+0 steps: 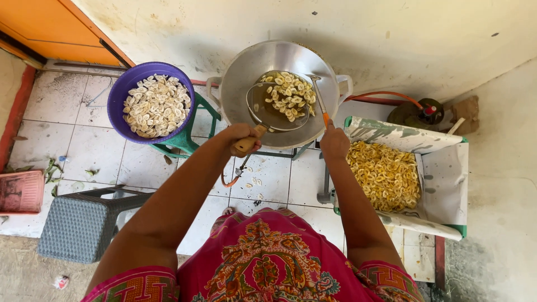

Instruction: Frying sliced chips in a wok with oil, stirring with a spatula and removing them with a mesh strainer.

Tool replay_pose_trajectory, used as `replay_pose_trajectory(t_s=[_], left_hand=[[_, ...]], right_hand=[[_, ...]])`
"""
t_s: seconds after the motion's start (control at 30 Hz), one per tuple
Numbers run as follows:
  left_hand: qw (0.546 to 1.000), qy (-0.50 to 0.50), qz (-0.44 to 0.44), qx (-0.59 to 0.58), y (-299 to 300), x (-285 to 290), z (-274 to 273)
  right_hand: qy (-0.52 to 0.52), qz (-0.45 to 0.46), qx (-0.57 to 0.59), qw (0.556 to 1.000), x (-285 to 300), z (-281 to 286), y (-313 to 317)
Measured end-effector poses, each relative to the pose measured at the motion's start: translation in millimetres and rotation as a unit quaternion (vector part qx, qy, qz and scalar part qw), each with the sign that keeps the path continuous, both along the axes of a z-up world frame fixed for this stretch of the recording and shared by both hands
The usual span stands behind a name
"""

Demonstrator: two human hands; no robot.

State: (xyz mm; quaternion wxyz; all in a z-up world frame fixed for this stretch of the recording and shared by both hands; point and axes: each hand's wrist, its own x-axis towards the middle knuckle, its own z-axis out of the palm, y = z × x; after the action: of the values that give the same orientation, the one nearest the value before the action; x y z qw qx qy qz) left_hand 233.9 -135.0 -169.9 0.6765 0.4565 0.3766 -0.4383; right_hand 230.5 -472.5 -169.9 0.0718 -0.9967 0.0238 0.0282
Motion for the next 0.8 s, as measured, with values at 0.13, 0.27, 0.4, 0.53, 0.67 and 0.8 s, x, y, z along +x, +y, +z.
replay_pose_trajectory(t_s=[0.13, 0.27, 0.4, 0.53, 0.67, 0.8], left_hand=[[0.999, 0.022, 0.013, -0.034, -6, -8, -13], [0.998, 0.012, 0.030, -0.052, -8, -21, -9], [0.996, 0.017, 0.057, -0.063, -12, -31, -11], [0.996, 0.010, 0.062, -0.069, -14, -41, 0], [0.994, -0.027, 0.075, -0.079, -16, -52, -8], [0.983, 0.017, 0.130, -0.128, -19, -55, 5]], right_hand=[[0.008, 0.035, -0.031, 0.999, 28, -33, 15], [-0.003, 0.088, -0.034, 0.996, 25, -44, 32], [0.015, 0.117, -0.066, 0.991, -9, 1, 38], [0.019, 0.123, -0.028, 0.992, -16, 39, 38], [-0.018, 0.133, -0.005, 0.991, 2, 56, 61], [-0.010, 0.131, -0.012, 0.991, 34, 25, 78]])
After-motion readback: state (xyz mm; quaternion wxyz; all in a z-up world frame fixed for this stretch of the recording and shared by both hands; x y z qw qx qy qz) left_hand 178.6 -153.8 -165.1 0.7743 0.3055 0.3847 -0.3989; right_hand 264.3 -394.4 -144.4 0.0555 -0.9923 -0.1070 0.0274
